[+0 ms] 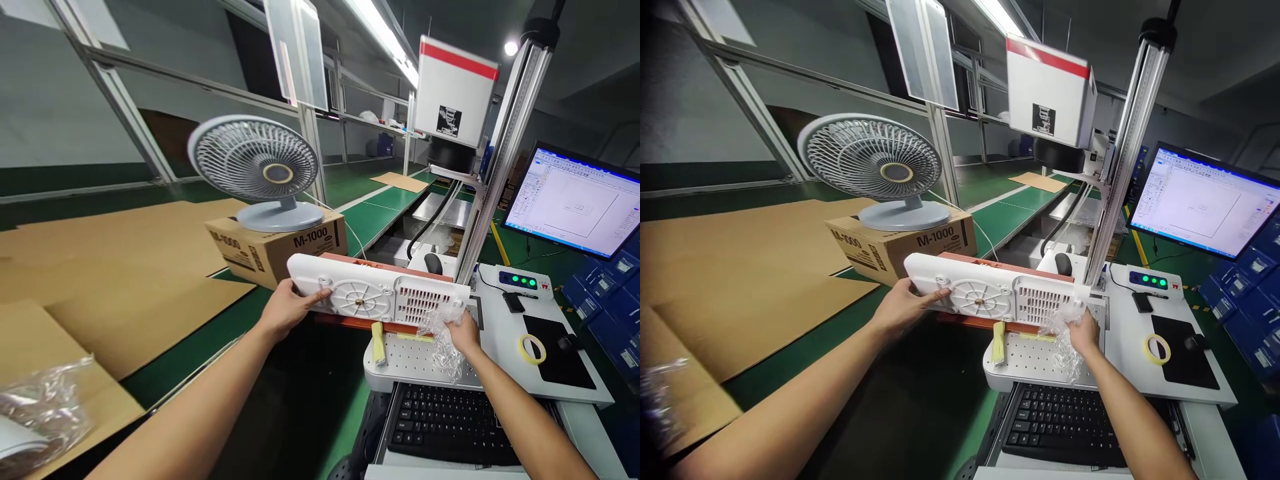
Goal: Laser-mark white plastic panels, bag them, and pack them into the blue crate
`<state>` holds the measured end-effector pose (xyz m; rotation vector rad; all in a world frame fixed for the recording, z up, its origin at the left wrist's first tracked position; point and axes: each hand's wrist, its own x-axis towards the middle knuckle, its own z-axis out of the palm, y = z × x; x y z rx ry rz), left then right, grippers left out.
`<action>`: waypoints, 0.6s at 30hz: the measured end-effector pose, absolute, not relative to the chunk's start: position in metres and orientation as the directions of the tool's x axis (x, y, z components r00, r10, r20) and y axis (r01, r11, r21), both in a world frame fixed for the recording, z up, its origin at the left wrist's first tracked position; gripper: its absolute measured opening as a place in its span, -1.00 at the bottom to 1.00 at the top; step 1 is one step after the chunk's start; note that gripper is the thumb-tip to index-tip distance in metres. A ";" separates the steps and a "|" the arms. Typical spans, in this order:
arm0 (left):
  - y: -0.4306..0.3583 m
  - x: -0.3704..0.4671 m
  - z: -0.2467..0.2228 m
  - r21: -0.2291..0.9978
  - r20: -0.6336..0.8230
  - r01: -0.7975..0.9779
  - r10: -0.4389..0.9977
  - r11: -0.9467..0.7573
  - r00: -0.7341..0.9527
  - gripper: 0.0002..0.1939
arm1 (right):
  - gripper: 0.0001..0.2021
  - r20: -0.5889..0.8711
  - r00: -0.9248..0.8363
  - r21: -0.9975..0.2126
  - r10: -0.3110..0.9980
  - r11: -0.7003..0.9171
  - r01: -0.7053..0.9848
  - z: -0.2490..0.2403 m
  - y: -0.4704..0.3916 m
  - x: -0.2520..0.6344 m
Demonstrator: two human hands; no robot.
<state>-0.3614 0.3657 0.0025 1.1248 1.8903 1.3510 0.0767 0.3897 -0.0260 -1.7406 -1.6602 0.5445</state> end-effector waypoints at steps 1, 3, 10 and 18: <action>0.365 -0.362 0.003 0.942 0.037 0.308 0.867 0.136 -0.496 -0.17 | -0.58 0.148 0.104 -0.705 0.983 0.031 0.708 -0.025 0.389 0.077; 0.365 -0.362 0.004 0.949 0.049 0.295 0.873 0.112 -0.486 -0.19 | -0.60 0.157 0.099 -0.704 0.983 0.041 0.709 -0.023 0.389 0.076; 0.366 -0.363 0.001 0.964 0.070 0.259 0.876 0.064 -0.476 -0.24 | -0.62 0.173 0.089 -0.703 0.981 0.060 0.709 -0.014 0.386 0.076; 0.360 -0.363 0.005 0.962 0.072 0.265 0.881 0.062 -0.468 -0.25 | -0.66 0.172 0.092 -0.704 0.981 0.057 0.708 -0.010 0.378 0.074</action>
